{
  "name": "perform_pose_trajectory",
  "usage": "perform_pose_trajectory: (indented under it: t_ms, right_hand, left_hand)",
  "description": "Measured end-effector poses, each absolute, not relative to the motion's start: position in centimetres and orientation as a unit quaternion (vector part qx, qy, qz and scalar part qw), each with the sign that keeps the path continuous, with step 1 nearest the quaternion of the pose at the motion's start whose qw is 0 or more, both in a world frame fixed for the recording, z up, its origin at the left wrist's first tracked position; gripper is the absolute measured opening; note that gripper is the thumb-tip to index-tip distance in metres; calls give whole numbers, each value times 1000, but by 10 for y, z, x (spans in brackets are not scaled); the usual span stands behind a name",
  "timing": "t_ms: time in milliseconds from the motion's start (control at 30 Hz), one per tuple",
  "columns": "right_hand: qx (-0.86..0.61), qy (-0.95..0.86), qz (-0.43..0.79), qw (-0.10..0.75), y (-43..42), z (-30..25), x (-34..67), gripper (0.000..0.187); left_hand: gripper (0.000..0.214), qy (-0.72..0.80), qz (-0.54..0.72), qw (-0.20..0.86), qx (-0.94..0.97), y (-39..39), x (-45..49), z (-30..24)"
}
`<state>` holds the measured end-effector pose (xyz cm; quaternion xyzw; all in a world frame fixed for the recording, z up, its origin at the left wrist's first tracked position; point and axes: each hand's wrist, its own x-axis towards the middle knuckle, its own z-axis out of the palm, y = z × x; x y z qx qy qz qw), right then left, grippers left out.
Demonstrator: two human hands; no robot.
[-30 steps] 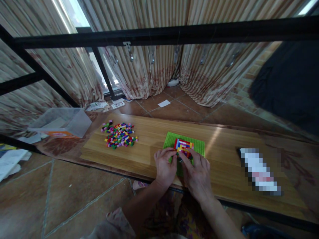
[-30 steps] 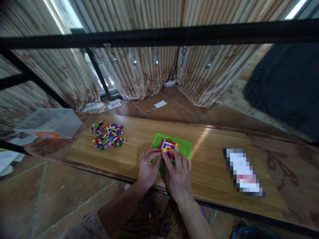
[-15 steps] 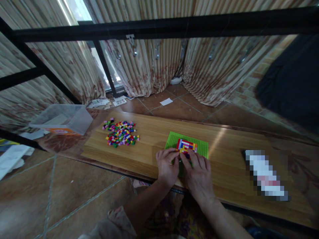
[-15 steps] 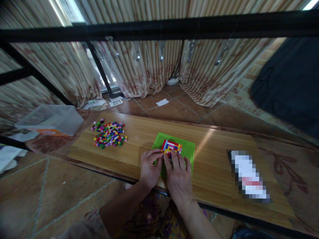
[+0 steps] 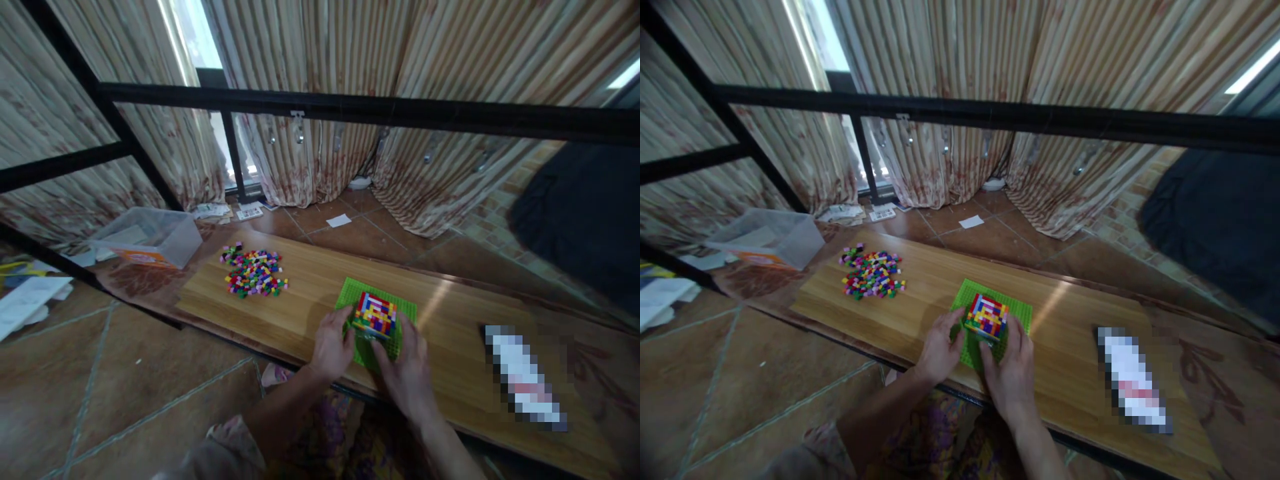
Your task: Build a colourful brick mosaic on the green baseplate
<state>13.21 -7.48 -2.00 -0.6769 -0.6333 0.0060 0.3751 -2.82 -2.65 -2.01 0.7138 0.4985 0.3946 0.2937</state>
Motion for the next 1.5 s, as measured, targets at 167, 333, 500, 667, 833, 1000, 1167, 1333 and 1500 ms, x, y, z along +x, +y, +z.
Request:
perform_pose_trajectory:
  t_ms: [167, 333, 500, 667, 833, 1000, 1167, 1333, 1500]
  right_hand:
    - [-702, -581, 110, 397, -68, -36, 118, 87]
    - [-686, -606, 102, 390, -63, -38, 93, 85]
    - [-689, -614, 52, 382, -58, -38, 78, 83]
    - [-709, -609, 27, 354, -58, -38, 77, 84]
    - [-718, -607, 19, 340, -60, -36, 77, 84]
    - [-727, -599, 29, 335, -60, -35, 76, 84]
    - [-721, -605, 14, 337, -61, -37, 76, 83]
    - [-703, -616, 7, 356, -61, -40, 77, 79]
    - [-702, -618, 10, 355, -61, -39, 77, 78]
  left_hand:
    - [57, 486, 380, 311, 722, -39, -39, -24]
    - [55, 483, 394, 334, 707, -46, -75, -22]
    - [31, 589, 423, 220, 652, -26, -141, -22]
    - [16, 651, 407, 99, 633, 5, -192, -15]
    - [14, 646, 345, 46, 680, 27, -187, -7]
    - [17, 662, 227, 11, 714, 49, -168, 5]
    - [18, 663, 165, -8, 731, 59, -166, 12]
    - [13, 635, 150, -10, 757, 65, -168, 14]
    - [7, 595, 161, 11, 787, 74, -168, 14]
